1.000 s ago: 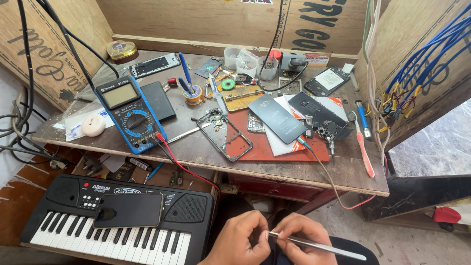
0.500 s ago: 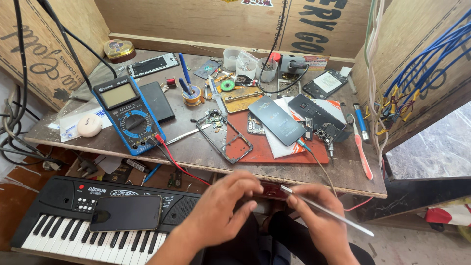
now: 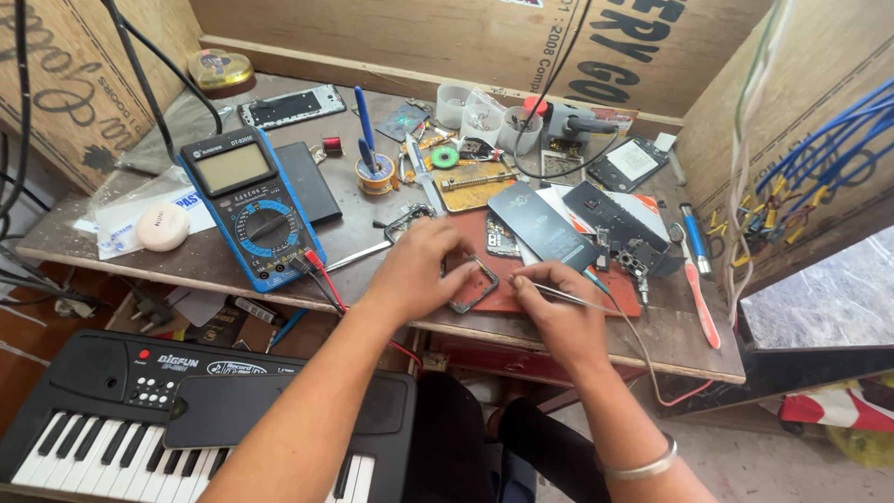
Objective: The person sits at a cluttered electronics repair bench and uses tweezers to work on the disassembled frame of a smartphone, manipulating small components near the phone's motherboard. A multimeter with test leads sits connected on the bench while the person picks and positions tiny parts on the phone chassis.
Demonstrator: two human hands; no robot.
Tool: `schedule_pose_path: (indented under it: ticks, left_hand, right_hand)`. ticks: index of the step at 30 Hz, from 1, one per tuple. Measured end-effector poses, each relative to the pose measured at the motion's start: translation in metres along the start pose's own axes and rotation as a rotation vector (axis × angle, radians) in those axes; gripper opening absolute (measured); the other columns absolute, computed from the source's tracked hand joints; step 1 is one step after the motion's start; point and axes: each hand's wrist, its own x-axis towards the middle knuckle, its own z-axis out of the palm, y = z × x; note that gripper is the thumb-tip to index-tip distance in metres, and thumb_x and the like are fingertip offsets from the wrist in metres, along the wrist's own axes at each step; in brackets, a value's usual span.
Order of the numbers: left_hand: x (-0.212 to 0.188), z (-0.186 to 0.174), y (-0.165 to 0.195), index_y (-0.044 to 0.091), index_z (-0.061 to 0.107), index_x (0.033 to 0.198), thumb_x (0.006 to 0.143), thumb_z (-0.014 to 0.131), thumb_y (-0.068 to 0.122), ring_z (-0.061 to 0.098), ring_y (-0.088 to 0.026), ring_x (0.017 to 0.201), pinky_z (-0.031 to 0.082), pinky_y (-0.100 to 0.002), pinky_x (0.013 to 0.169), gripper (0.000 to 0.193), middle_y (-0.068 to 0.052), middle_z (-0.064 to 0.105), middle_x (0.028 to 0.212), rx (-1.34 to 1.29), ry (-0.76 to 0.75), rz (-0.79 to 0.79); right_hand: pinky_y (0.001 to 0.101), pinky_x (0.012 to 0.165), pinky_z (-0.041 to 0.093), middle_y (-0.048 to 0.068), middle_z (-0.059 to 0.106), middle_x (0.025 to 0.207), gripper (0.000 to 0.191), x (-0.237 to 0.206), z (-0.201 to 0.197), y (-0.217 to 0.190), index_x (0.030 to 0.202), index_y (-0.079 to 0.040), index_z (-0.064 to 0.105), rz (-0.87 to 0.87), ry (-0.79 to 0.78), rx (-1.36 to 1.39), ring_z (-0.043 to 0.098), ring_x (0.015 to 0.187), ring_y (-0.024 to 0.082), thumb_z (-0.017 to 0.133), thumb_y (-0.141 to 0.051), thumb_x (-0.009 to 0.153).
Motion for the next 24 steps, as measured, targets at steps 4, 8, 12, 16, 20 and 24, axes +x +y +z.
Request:
schedule_pose_path:
  ticks: [4, 8, 12, 16, 20, 24]
  left_hand:
    - [-0.004, 0.003, -0.008, 0.007, 0.069, 0.093, 0.08, 0.08, 0.017, 0.063, -0.031, 0.097, 0.051, -0.042, 0.086, 0.021, -0.008, 0.067, 0.093, -0.106, 0.04, -0.035]
    - [-0.003, 0.006, -0.005, 0.008, 0.073, 0.082, 0.076, 0.082, 0.017, 0.063, -0.029, 0.091, 0.05, -0.042, 0.084, 0.015, -0.006, 0.069, 0.087, -0.043, 0.01, -0.095]
    - [-0.004, 0.008, -0.004, 0.009, 0.075, 0.081, 0.076, 0.083, 0.017, 0.062, -0.029, 0.089, 0.051, -0.041, 0.084, 0.012, -0.006, 0.068, 0.086, -0.028, 0.007, -0.085]
    - [-0.004, 0.01, -0.006, 0.008, 0.075, 0.078, 0.077, 0.082, 0.016, 0.061, -0.03, 0.091, 0.05, -0.041, 0.085, 0.011, -0.006, 0.068, 0.087, -0.011, 0.021, -0.039]
    - [-0.005, 0.013, -0.006, 0.007, 0.075, 0.079, 0.079, 0.081, 0.015, 0.06, -0.03, 0.092, 0.05, -0.04, 0.086, 0.011, -0.006, 0.068, 0.088, -0.025, 0.015, -0.053]
    - [-0.007, 0.016, -0.007, 0.005, 0.075, 0.079, 0.079, 0.081, 0.014, 0.062, -0.031, 0.091, 0.051, -0.042, 0.085, 0.01, -0.008, 0.067, 0.088, -0.012, 0.021, -0.06]
  right_hand:
    - [0.0215, 0.067, 0.05, 0.001, 0.074, 0.082, 0.016, -0.003, -0.004, 0.009, 0.098, 0.0, 0.076, 0.037, -0.022, 0.016, 0.063, 0.074, 0.005, 0.074, -0.014, 0.091]
    - [0.021, 0.069, 0.052, 0.001, 0.076, 0.084, 0.015, 0.001, -0.007, 0.009, 0.098, -0.001, 0.076, 0.048, -0.052, 0.018, 0.066, 0.075, 0.005, 0.072, -0.014, 0.092]
    - [0.0208, 0.071, 0.054, 0.002, 0.078, 0.085, 0.015, 0.001, -0.004, 0.001, 0.098, -0.001, 0.076, 0.014, -0.041, -0.024, 0.069, 0.077, 0.005, 0.073, -0.013, 0.091]
    - [0.0234, 0.066, 0.052, 0.004, 0.078, 0.08, 0.015, 0.003, -0.003, -0.005, 0.096, -0.001, 0.078, 0.016, -0.043, -0.236, 0.066, 0.072, 0.007, 0.075, -0.014, 0.09]
    - [0.0219, 0.066, 0.054, 0.003, 0.079, 0.08, 0.016, 0.003, -0.003, -0.007, 0.096, -0.002, 0.078, -0.033, -0.048, -0.199, 0.069, 0.073, 0.005, 0.074, -0.016, 0.09]
    - [0.0209, 0.068, 0.054, 0.003, 0.08, 0.082, 0.016, 0.001, -0.003, -0.008, 0.095, -0.002, 0.077, -0.032, -0.061, -0.123, 0.07, 0.075, 0.005, 0.074, -0.017, 0.09]
